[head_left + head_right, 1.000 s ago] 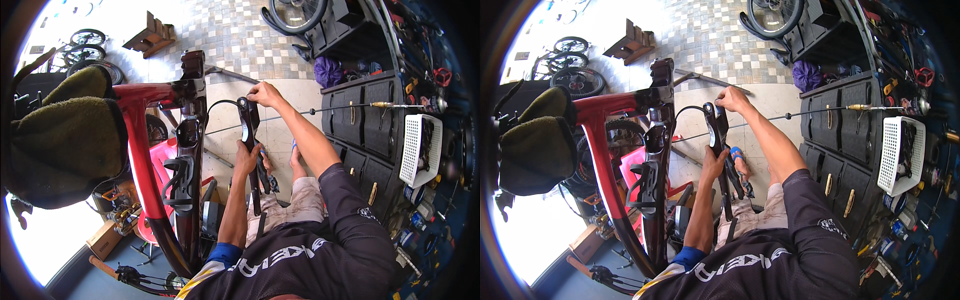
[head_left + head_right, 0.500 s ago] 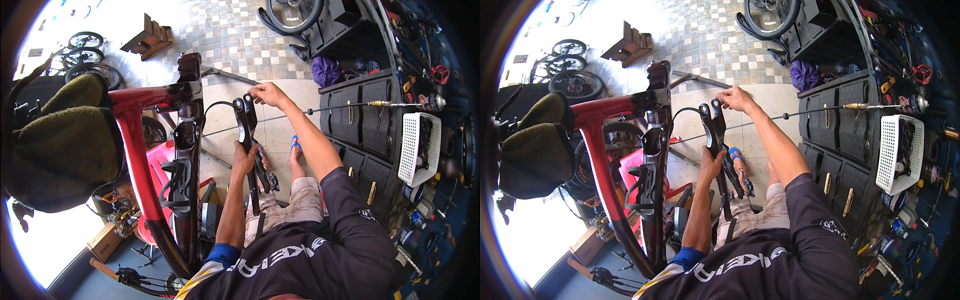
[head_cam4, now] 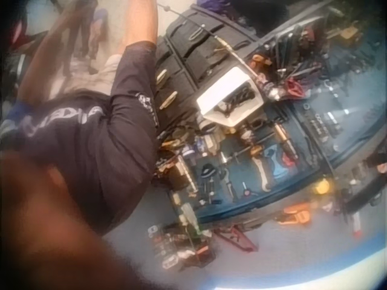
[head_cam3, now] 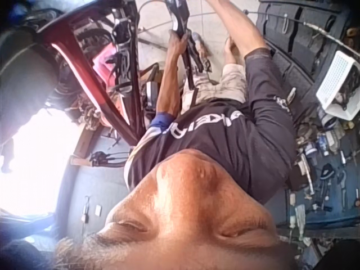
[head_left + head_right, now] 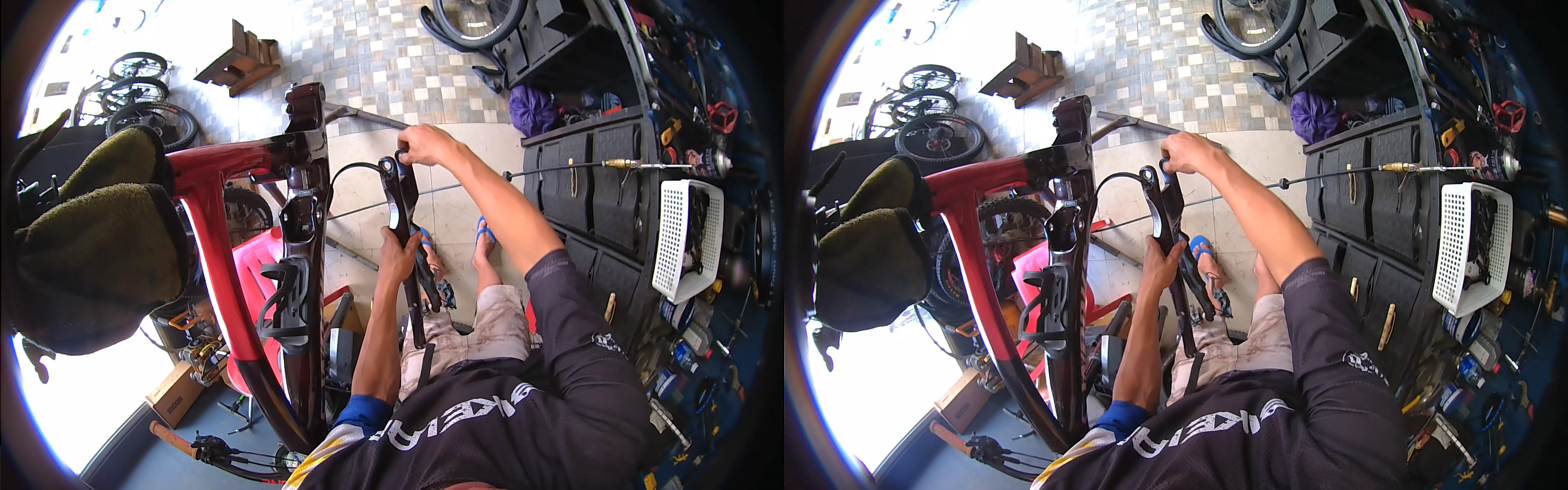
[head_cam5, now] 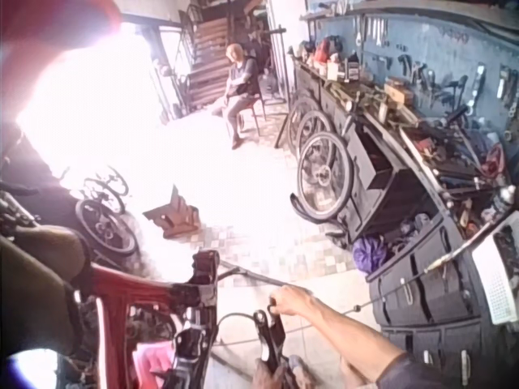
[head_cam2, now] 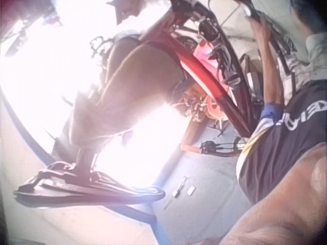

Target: The person assembles a bicycle fork onto a red bicycle frame. They insert a grease tube into the fork steerer, then repeatedly insert and tighten small hardware pieces into the fork crown using a screwdriver and pliers. The person works in a bike workshop with tools and parts visible on a workbench.

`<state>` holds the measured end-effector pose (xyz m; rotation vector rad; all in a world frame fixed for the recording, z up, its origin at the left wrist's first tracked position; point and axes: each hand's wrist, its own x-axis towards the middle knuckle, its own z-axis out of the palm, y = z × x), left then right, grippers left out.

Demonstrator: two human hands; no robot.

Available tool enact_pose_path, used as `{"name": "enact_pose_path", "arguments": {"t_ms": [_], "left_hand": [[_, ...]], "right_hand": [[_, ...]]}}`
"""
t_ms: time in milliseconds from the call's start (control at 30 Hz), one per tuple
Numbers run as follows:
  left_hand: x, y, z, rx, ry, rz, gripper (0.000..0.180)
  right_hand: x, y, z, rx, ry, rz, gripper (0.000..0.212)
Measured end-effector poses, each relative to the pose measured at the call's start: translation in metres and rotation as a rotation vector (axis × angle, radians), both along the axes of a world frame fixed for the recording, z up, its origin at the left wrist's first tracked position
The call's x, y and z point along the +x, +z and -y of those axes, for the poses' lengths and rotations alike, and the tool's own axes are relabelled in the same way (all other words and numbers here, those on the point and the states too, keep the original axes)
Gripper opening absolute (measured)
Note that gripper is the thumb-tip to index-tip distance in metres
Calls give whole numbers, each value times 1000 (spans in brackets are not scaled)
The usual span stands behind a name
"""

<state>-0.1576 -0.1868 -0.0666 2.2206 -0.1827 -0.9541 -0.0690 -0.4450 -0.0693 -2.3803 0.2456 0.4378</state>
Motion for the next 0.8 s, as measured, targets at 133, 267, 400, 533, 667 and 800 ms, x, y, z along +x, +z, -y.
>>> {"name": "enact_pose_path", "arguments": {"t_ms": [133,267,400,533,667,800], "left_hand": [[-1,1,2,-1,-30,24,65],[-3,-3,-2,-1,-43,50,64],[-3,-11,-6,-6,-36,71,62],[-3,-5,3,4,11,64,61],[-2,0,7,11,20,46,61],[1,-1,5,28,15,54,63]], "right_hand": [[32,4,8,-150,317,-176,37],[35,-4,7,-123,330,-141,34],[15,-10,4,17,99,-91,36],[-8,-31,12,486,-306,-138,55],[-36,-52,22,721,-598,-16,59],[-66,-57,-15,830,-493,-38,55]]}}
